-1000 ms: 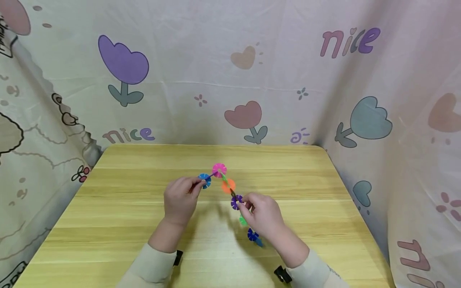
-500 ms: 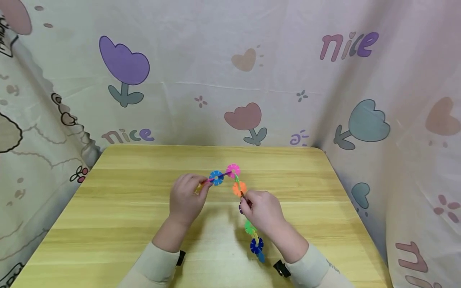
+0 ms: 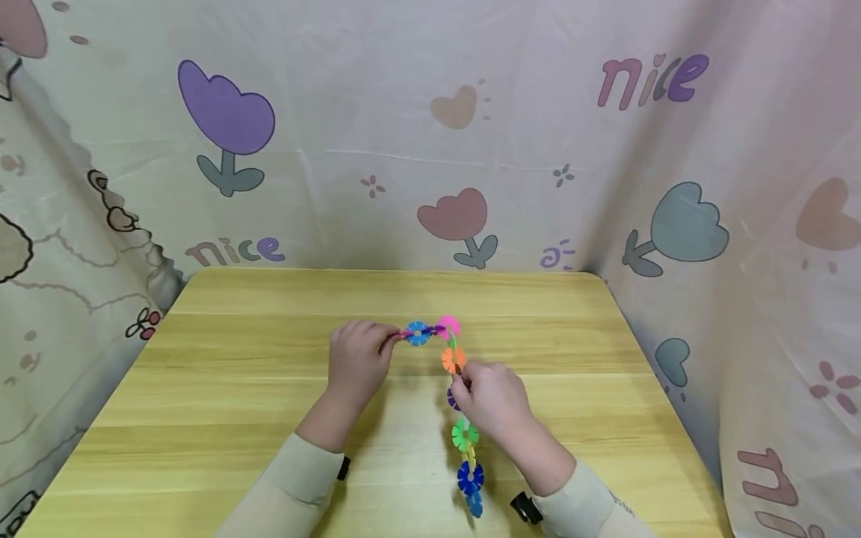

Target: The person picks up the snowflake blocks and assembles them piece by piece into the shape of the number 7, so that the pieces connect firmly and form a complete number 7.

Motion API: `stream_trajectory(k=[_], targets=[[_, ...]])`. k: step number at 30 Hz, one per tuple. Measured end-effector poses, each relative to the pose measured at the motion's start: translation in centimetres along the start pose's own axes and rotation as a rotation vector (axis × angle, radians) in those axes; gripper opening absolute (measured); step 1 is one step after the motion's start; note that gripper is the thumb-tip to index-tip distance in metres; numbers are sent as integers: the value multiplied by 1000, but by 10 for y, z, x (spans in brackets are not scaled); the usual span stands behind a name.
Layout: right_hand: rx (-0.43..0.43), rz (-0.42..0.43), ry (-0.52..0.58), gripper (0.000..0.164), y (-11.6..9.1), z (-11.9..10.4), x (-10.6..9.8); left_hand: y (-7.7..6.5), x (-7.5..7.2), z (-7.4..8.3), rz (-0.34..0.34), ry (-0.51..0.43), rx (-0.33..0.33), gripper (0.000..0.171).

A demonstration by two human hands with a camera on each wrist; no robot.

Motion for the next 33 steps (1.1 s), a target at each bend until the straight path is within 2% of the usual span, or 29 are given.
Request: stream_trajectory(k=[6,14,21,27,33], targets=[[67,-93,-16,48,2,4,6,4,14,-1,-121,13,-95,6],[105,-150,-33,48,6,13,14,9,27,-4,-190,49,-127,5],[124,-206,-41,47,10,19,24,8,42,-12,-288,90,-176,5],[150,-266,-47,48,10,23,33,8,51,-14,-339,109,-198,4],[160,-299,-51,45,11,26,38,10,58,-15,-410,128,-253,8]])
Point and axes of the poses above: each hand's wrist, its own y-axis towards the middle knuckle, its own x-axis out of the palm, z = x × y, the point moved 3 cm from there along y, towards the middle knuckle, and after that the axes turned 7 degrees about -y, right-handed, at the moved point
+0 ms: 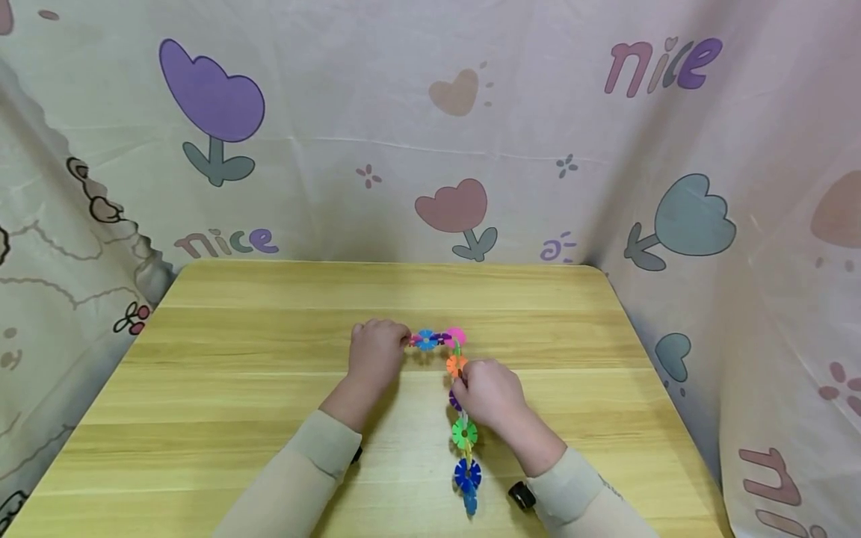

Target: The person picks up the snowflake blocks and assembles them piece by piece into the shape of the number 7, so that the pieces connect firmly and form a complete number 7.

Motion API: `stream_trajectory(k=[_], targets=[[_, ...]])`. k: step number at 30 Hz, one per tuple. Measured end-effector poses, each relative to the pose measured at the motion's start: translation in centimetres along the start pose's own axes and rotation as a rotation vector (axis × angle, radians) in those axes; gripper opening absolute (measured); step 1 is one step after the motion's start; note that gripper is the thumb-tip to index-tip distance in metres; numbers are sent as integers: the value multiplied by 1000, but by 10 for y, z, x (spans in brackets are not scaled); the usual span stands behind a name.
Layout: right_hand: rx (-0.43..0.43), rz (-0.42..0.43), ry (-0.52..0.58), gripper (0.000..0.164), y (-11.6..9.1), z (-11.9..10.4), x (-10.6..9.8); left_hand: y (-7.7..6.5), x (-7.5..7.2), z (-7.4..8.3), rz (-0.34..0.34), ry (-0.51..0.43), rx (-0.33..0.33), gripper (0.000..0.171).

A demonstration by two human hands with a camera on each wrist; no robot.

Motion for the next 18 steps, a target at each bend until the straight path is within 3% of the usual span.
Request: stream_trajectory(k=[7,18], targets=[[7,-23,-10,45,1,0,4,5,8,-1,-101,38,-50,16],[13,-47,-31,43,8,2,8,13,12,-2,-134,76,-59,13]])
Point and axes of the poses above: each hand's wrist, its own y-axis towards the middle knuckle, its own x-axis out of the palm, z = x × y, the point moved 3 cm from there along y, towards the middle knuckle, and after that the axes turned 7 degrees about -y, right-handed, at the moved point
